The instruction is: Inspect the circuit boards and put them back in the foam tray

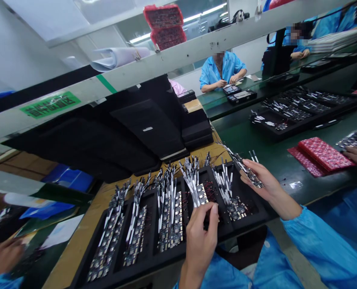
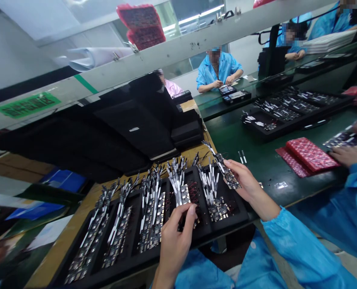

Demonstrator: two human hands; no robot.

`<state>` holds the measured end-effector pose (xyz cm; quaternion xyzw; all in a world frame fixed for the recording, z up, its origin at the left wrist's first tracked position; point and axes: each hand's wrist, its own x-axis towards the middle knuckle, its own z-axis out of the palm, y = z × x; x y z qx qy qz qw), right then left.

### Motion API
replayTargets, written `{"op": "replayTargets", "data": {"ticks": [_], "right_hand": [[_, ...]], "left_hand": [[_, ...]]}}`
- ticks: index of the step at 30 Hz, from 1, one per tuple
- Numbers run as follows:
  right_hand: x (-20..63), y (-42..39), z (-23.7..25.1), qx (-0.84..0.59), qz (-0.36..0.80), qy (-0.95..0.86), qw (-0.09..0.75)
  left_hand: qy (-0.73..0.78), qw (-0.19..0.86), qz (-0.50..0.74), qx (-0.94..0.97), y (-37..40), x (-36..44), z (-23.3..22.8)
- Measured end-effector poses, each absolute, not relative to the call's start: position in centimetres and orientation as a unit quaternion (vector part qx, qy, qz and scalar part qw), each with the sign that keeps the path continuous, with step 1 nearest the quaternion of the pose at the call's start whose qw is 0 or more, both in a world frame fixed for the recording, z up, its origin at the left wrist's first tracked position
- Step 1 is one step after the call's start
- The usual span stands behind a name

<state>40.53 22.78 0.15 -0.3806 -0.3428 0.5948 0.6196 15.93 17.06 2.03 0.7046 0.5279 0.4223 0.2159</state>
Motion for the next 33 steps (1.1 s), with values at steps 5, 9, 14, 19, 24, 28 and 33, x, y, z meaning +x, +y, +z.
{"op": "replayTargets", "data": {"ticks": [5, 9, 14, 19, 24, 28, 33], "right_hand": [[40.2, 21.9, 1.0, -0.382, 0.565, -0.259, 0.684], [40.4, 21.5, 0.7, -0.381, 0.547, -0.252, 0.702], [40.9, 21.2, -0.7, -0.4, 0.518, -0.241, 0.717], [40.9, 21.0, -1.3, -0.407, 0.503, -0.24, 0.724], [40.7, 20.4, -1.6, -0.417, 0.496, -0.268, 0.713], [40.1, 19.6, -1.5, -0.437, 0.479, -0.322, 0.69], [38.9, 19.1, -1.3, -0.454, 0.456, -0.391, 0.658]], "left_hand": [[0.527, 0.217, 0.425, 0.703, 17.1, 15.9, 2.0], [0.525, 0.219, 0.426, 0.703, 17.1, 15.8, 1.9], [0.524, 0.217, 0.43, 0.702, 17.0, 15.9, 2.0], [0.535, 0.209, 0.425, 0.699, 17.0, 16.0, 2.1], [0.522, 0.196, 0.43, 0.711, 16.7, 16.3, 2.6], [0.487, 0.215, 0.409, 0.741, 16.6, 16.9, 3.8], [0.466, 0.238, 0.351, 0.776, 17.2, 17.9, 4.6]]}}
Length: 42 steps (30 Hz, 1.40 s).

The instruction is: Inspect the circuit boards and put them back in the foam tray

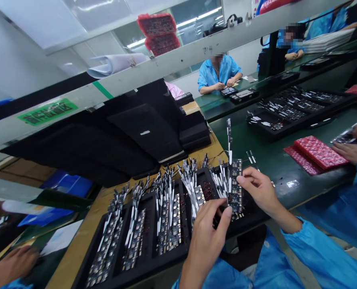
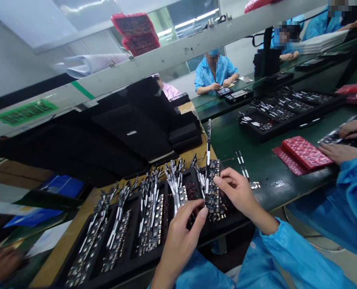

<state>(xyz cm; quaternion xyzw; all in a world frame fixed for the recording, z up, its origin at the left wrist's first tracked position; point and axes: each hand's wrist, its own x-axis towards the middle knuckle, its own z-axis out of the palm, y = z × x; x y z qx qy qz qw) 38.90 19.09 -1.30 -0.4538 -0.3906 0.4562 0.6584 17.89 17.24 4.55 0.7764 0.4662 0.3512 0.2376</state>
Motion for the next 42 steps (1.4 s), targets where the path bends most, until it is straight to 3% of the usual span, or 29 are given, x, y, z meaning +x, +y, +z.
{"op": "replayTargets", "data": {"ticks": [5, 13, 29, 42], "right_hand": [[38.5, 19.1, -1.8, -0.423, 0.48, -0.405, 0.653], [39.4, 19.9, -3.1, -0.367, 0.586, -0.442, 0.572], [40.2, 19.6, -4.2, -0.344, 0.613, -0.497, 0.51], [39.2, 19.3, -4.2, -0.366, 0.59, -0.498, 0.52]], "left_hand": [[0.484, 0.27, 0.335, 0.762, 17.8, 18.2, 4.3], [0.49, 0.292, 0.32, 0.757, 17.7, 18.1, 4.5], [0.485, 0.291, 0.325, 0.758, 17.7, 17.4, 3.8], [0.484, 0.255, 0.316, 0.775, 18.0, 17.5, 4.3]]}}
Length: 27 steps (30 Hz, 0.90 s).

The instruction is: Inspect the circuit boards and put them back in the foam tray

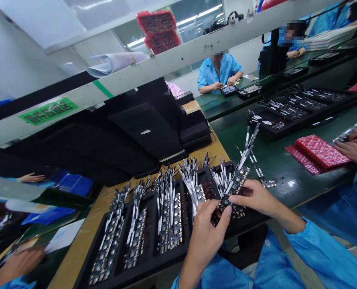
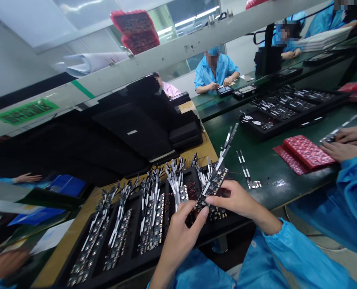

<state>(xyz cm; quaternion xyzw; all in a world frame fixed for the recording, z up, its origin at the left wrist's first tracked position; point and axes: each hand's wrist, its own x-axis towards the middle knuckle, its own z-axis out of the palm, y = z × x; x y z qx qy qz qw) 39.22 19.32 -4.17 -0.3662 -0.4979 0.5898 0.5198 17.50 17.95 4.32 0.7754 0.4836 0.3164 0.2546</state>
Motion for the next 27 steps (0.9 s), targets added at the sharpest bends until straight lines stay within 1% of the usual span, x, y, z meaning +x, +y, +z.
{"op": "replayTargets", "data": {"ticks": [5, 12, 16, 19, 21, 24, 27], "right_hand": [[39.1, 19.2, -3.3, -0.372, 0.596, -0.485, 0.522], [38.7, 19.2, -2.2, -0.329, 0.662, -0.443, 0.508], [38.5, 19.3, -2.0, -0.326, 0.665, -0.451, 0.498], [38.9, 19.4, -2.2, -0.344, 0.652, -0.468, 0.488], [39.5, 19.5, -2.3, -0.366, 0.629, -0.462, 0.507], [40.7, 19.6, -2.3, -0.399, 0.571, -0.425, 0.577], [41.5, 19.9, -2.3, -0.41, 0.522, -0.376, 0.647]], "left_hand": [[0.494, 0.287, 0.316, 0.758, 18.0, 17.3, 4.3], [0.464, 0.411, 0.318, 0.718, 18.1, 17.1, 4.9], [0.466, 0.429, 0.322, 0.704, 18.1, 17.1, 5.2], [0.479, 0.412, 0.337, 0.698, 18.1, 17.2, 5.0], [0.495, 0.383, 0.368, 0.688, 18.0, 17.1, 4.7], [0.525, 0.318, 0.421, 0.667, 18.0, 16.9, 4.1], [0.538, 0.263, 0.446, 0.666, 17.8, 16.7, 3.7]]}}
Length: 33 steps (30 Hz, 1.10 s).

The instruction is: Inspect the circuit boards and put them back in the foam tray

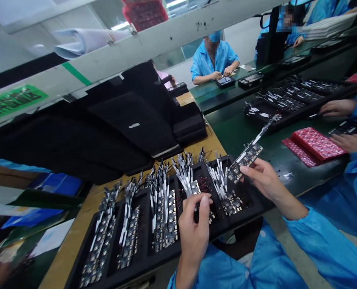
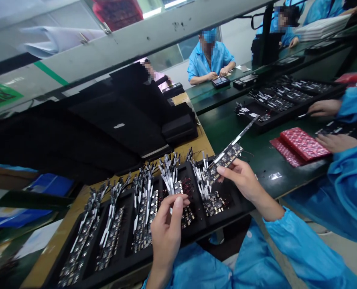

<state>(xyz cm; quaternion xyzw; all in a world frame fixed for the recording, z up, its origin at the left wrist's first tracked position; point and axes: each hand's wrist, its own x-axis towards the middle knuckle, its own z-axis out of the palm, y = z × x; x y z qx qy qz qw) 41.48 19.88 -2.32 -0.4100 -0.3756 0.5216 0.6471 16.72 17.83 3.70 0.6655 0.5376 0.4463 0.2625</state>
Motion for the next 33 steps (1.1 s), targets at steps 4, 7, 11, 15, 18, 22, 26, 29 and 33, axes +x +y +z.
{"op": "replayTargets", "data": {"ticks": [4, 7, 11, 15, 18, 22, 26, 29, 33], "right_hand": [[41.5, 20.6, -3.7, -0.423, 0.492, -0.363, 0.668], [41.3, 21.1, -5.6, -0.435, 0.477, -0.365, 0.671], [41.5, 21.4, -7.4, -0.444, 0.477, -0.366, 0.664], [41.9, 21.1, -7.4, -0.459, 0.509, -0.376, 0.624], [42.1, 20.7, -7.2, -0.469, 0.522, -0.382, 0.602], [42.2, 20.4, -7.1, -0.467, 0.542, -0.402, 0.572], [42.2, 20.3, -6.8, -0.465, 0.562, -0.413, 0.545], [42.2, 20.2, -6.4, -0.472, 0.564, -0.413, 0.538], [42.1, 20.3, -6.1, -0.476, 0.561, -0.419, 0.533]], "left_hand": [[0.524, 0.225, 0.452, 0.685, 17.7, 16.8, 3.8], [0.522, 0.224, 0.444, 0.693, 17.6, 16.9, 3.9], [0.526, 0.238, 0.438, 0.69, 17.6, 16.8, 3.8], [0.528, 0.248, 0.442, 0.682, 17.6, 16.8, 4.0], [0.533, 0.253, 0.444, 0.674, 17.7, 17.0, 4.1], [0.545, 0.259, 0.444, 0.663, 17.7, 17.1, 4.1], [0.566, 0.266, 0.428, 0.653, 17.8, 17.0, 4.0], [0.558, 0.268, 0.429, 0.657, 17.8, 17.0, 3.9], [0.554, 0.27, 0.425, 0.663, 17.8, 16.9, 3.9]]}}
